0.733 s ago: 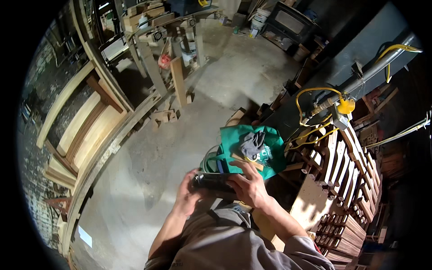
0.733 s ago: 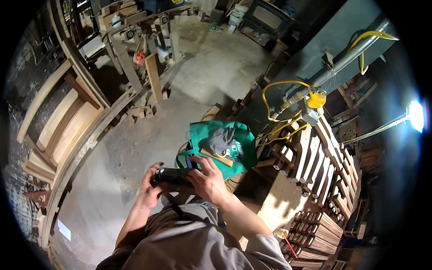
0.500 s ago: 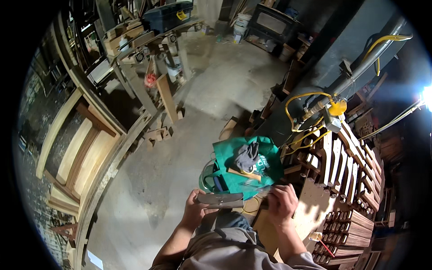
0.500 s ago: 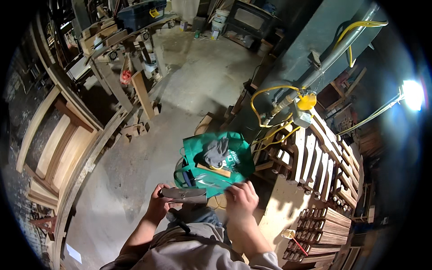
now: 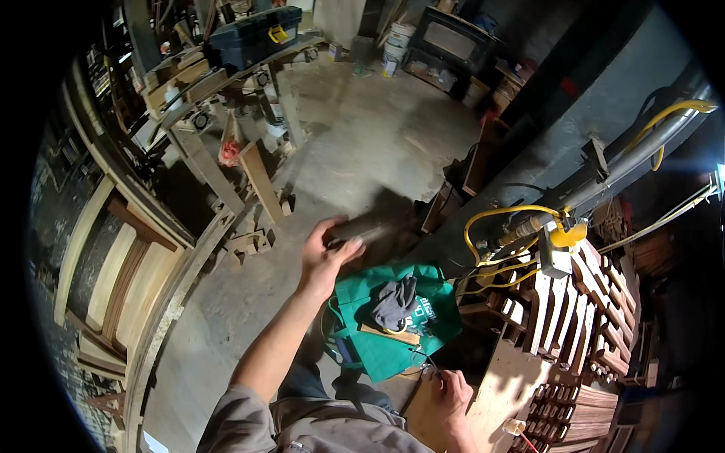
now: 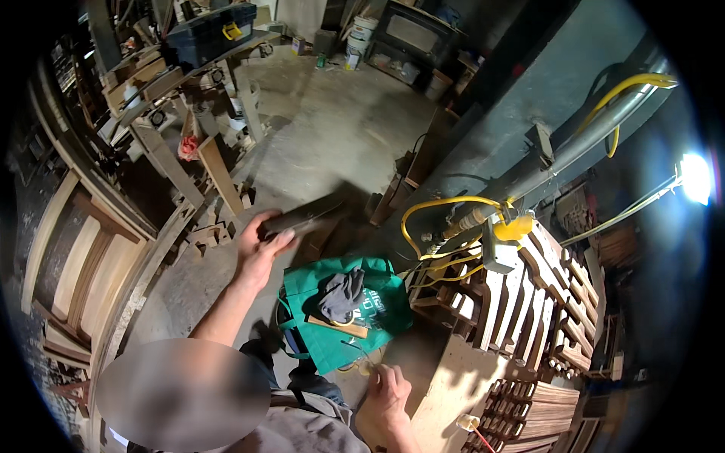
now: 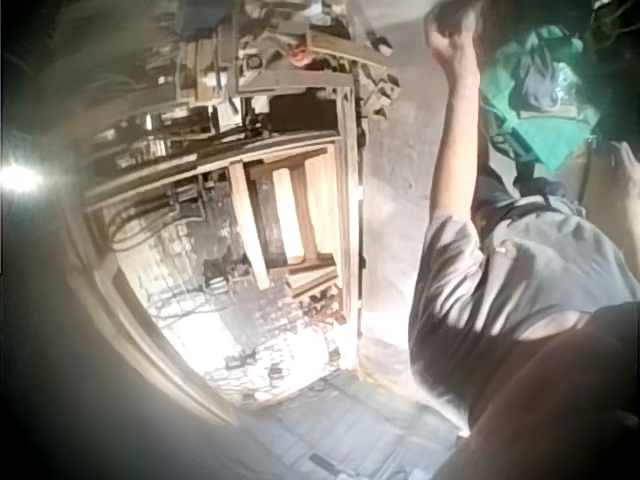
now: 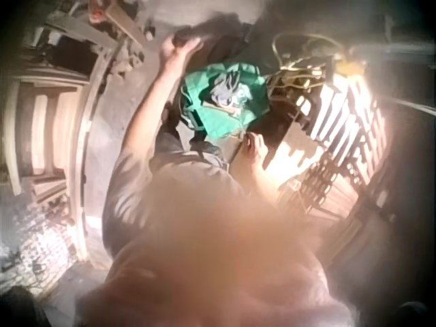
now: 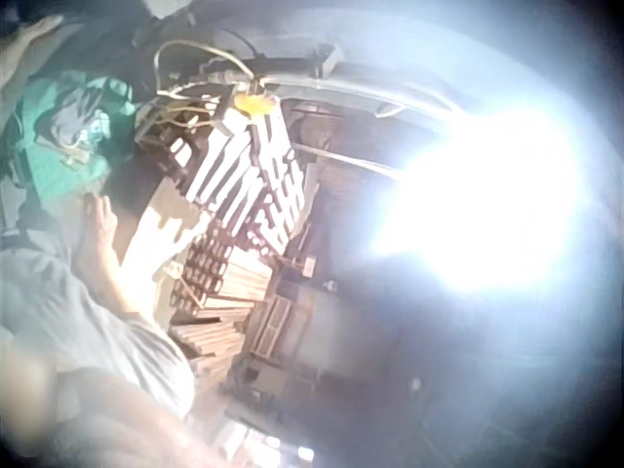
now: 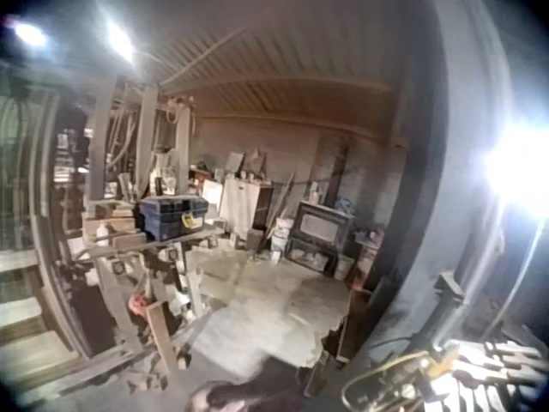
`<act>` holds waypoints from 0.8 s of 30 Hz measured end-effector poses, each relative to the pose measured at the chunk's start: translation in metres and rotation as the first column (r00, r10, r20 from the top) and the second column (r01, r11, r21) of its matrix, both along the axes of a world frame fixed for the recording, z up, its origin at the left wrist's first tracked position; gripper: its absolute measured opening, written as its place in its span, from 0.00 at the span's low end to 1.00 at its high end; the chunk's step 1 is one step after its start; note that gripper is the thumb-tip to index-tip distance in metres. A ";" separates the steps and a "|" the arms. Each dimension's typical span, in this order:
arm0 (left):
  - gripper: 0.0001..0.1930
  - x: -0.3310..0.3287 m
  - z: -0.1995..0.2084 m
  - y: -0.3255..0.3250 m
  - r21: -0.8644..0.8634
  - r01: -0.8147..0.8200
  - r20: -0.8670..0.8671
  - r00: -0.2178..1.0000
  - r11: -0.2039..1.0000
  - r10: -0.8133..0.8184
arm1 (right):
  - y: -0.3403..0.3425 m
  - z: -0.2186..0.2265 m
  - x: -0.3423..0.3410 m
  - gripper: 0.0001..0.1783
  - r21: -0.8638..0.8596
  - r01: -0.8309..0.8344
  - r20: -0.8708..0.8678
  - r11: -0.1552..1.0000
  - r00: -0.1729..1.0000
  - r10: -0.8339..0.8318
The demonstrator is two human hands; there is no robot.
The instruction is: The person assembles a wooden chair frame by hand, using a hammer to secure joints. They then apply glue to wooden slats and attach them to the frame, completing the chair assembly.
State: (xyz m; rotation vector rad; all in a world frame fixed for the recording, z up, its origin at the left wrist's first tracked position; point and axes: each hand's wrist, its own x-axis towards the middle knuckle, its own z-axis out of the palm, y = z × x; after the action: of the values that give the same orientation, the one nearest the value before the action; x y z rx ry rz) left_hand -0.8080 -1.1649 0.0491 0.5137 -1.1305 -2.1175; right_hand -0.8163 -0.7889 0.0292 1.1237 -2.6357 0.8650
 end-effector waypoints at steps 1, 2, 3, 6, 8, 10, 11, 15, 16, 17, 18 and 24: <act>0.23 -0.022 -0.006 -0.009 -0.055 -0.006 -0.015 1.000 0.998 0.005 | -0.006 -0.001 0.004 0.09 0.039 0.036 0.040 0.999 0.999 -0.037; 0.23 -0.041 -0.004 -0.019 -0.050 0.022 0.011 1.000 0.998 -0.021 | -0.013 -0.001 0.007 0.09 0.075 0.071 0.076 0.995 0.994 -0.076; 0.22 -0.060 -0.003 -0.029 -0.046 0.054 0.037 0.998 0.998 -0.052 | -0.019 -0.002 0.009 0.09 0.098 0.082 0.074 0.992 0.993 -0.089; 0.24 -0.116 -0.009 -0.063 -0.063 0.170 -0.028 0.985 0.983 -0.172 | -0.043 -0.001 0.013 0.09 0.112 0.182 0.036 0.977 0.982 -0.187; 0.25 -0.154 -0.003 -0.087 -0.083 0.245 -0.094 0.963 0.966 -0.252 | -0.062 -0.003 0.021 0.08 0.070 0.276 0.017 0.959 0.960 -0.278; 0.25 -0.194 0.014 -0.118 -0.052 0.447 -0.167 0.878 0.893 -0.449 | -0.086 0.000 0.028 0.07 0.070 0.347 0.021 0.935 0.937 -0.349; 0.25 -0.213 0.028 -0.135 -0.043 0.538 -0.136 0.832 0.842 -0.538 | -0.099 0.005 0.032 0.07 0.081 0.366 0.036 0.927 0.929 -0.369; 0.22 -0.286 0.043 -0.175 -0.173 0.742 -0.054 0.650 0.648 -0.758 | -0.137 0.002 0.049 0.07 0.149 0.431 0.081 0.890 0.892 -0.446; 0.22 -0.304 0.045 -0.179 -0.194 0.779 -0.037 0.602 0.596 -0.798 | -0.145 0.003 0.050 0.07 0.174 0.437 0.082 0.883 0.887 -0.455; 0.19 -0.316 0.062 -0.171 -0.223 0.787 0.069 0.602 0.576 -0.796 | -0.153 0.004 0.049 0.07 0.173 0.447 0.073 0.878 0.883 -0.464; 0.15 -0.332 0.067 -0.165 -0.162 0.783 0.056 0.615 0.600 -0.787 | -0.161 0.005 0.048 0.07 0.172 0.457 0.063 0.873 0.879 -0.473; 0.11 -0.409 0.081 -0.143 -0.229 0.782 0.032 0.602 0.580 -0.798 | -0.184 0.006 0.045 0.09 0.187 0.526 0.038 0.830 0.840 -0.541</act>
State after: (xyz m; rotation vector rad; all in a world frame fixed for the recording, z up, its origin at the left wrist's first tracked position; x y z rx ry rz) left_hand -1.2170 -1.3080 0.1304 -0.2720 -1.7545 -2.6506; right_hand -0.7713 -0.9729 0.0356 0.3176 -2.9041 0.5889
